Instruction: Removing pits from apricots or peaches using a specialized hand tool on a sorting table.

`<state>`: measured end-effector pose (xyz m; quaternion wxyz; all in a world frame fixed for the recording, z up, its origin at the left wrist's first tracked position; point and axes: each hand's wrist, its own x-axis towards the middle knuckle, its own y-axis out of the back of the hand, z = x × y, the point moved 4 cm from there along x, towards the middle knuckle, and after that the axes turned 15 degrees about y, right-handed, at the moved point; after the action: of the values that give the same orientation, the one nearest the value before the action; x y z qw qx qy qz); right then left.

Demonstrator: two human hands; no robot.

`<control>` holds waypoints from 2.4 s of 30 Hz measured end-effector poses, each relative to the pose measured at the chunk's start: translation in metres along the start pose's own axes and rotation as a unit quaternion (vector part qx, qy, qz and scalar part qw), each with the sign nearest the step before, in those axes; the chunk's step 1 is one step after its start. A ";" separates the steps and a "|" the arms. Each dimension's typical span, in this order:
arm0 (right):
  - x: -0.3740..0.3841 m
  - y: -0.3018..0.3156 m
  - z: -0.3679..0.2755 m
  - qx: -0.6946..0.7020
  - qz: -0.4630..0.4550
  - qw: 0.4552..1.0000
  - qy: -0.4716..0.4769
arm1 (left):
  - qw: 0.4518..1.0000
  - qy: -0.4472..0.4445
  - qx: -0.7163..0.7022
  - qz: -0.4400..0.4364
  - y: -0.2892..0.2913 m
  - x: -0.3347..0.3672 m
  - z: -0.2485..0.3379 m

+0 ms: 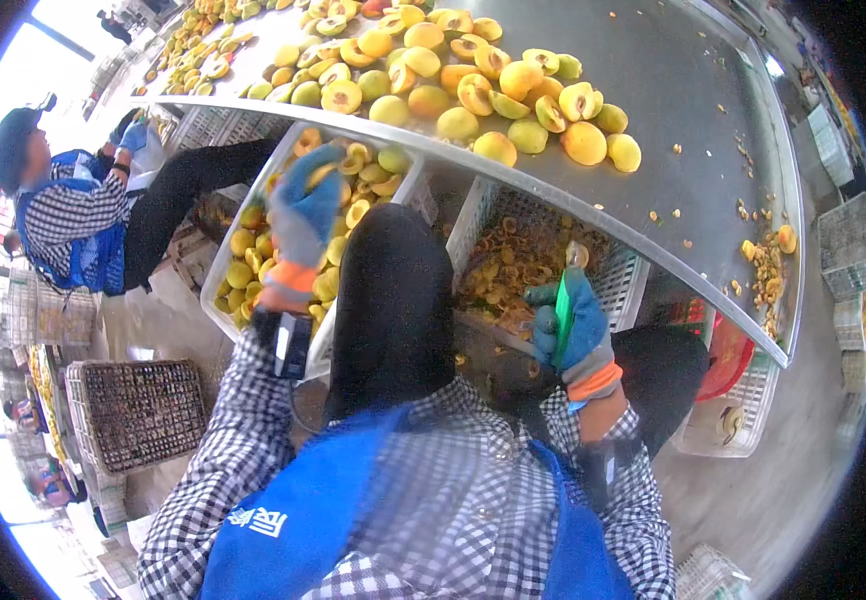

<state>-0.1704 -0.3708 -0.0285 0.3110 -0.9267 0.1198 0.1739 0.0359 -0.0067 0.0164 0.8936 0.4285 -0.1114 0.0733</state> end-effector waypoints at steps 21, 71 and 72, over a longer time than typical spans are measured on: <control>0.003 -0.040 -0.004 -0.231 0.011 0.973 0.002 | 0.975 -0.220 -0.038 -0.002 -0.057 0.104 0.134; -0.023 -0.069 -0.076 -0.649 -0.075 0.661 0.369 | 0.754 0.096 -0.513 -0.399 -0.094 -0.081 0.226; -0.020 -0.068 -0.074 -0.648 -0.071 0.669 0.357 | 0.792 0.074 -0.469 -0.384 -0.095 -0.081 0.223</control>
<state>-0.1481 -0.3613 0.0709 -0.4227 -0.8921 0.0128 -0.1594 -0.0509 -0.2432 0.0602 0.9451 -0.0423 0.1080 -0.3055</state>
